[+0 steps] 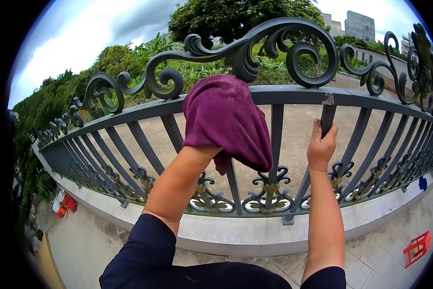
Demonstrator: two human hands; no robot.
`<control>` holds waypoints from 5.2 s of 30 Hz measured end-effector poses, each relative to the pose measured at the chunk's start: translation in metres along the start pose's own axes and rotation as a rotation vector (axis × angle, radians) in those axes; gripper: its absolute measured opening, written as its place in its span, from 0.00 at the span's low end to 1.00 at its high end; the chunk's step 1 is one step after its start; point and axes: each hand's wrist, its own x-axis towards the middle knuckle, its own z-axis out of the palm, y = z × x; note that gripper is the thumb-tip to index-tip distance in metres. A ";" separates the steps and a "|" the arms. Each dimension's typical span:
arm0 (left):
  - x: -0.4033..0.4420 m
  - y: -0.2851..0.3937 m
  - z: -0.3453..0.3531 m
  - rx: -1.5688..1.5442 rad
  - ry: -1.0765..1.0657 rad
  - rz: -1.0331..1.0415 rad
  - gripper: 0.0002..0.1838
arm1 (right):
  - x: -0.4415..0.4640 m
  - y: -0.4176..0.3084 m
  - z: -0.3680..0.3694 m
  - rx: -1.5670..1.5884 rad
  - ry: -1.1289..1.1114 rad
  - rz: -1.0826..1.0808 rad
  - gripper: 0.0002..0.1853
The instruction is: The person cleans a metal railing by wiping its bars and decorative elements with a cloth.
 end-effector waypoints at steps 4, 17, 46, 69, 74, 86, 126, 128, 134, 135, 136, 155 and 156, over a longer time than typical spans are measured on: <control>-0.005 -0.026 -0.020 -0.049 -0.050 -0.004 0.27 | 0.000 -0.003 0.000 0.055 -0.039 0.020 0.20; -0.008 -0.012 0.006 -0.034 -0.043 0.063 0.34 | 0.001 0.002 -0.001 -0.004 0.026 -0.038 0.19; 0.091 0.110 0.021 0.445 -0.514 0.139 0.21 | 0.000 0.003 -0.002 0.053 -0.032 0.067 0.18; 0.003 -0.008 -0.062 0.530 -0.313 -0.072 0.33 | 0.000 -0.001 -0.004 0.036 -0.029 0.026 0.19; 0.003 -0.007 -0.045 0.485 -0.065 0.188 0.22 | -0.001 0.001 0.001 0.011 0.021 0.009 0.19; 0.006 -0.017 0.068 -0.145 0.159 0.210 0.29 | 0.000 0.007 0.002 -0.015 0.012 -0.030 0.20; 0.022 0.010 -0.080 0.048 -0.292 0.173 0.28 | -0.001 0.004 -0.002 0.007 -0.010 -0.038 0.21; -0.004 0.026 -0.088 -0.069 -0.047 0.094 0.30 | 0.000 0.007 0.001 -0.016 0.001 -0.075 0.20; -0.040 -0.047 -0.088 0.028 0.016 0.005 0.29 | -0.001 0.006 0.001 0.051 -0.015 -0.022 0.18; -0.045 -0.052 -0.093 0.069 0.025 0.005 0.29 | -0.001 0.008 0.000 0.061 -0.030 0.009 0.19; -0.051 -0.056 -0.099 0.105 0.041 0.001 0.29 | -0.001 0.010 0.001 0.039 -0.025 0.003 0.18; -0.066 -0.100 -0.124 0.431 0.174 0.009 0.29 | -0.001 0.004 0.003 0.080 -0.009 0.018 0.20; -0.067 -0.098 -0.120 0.413 0.190 0.017 0.29 | -0.001 0.003 0.003 0.085 -0.006 0.009 0.20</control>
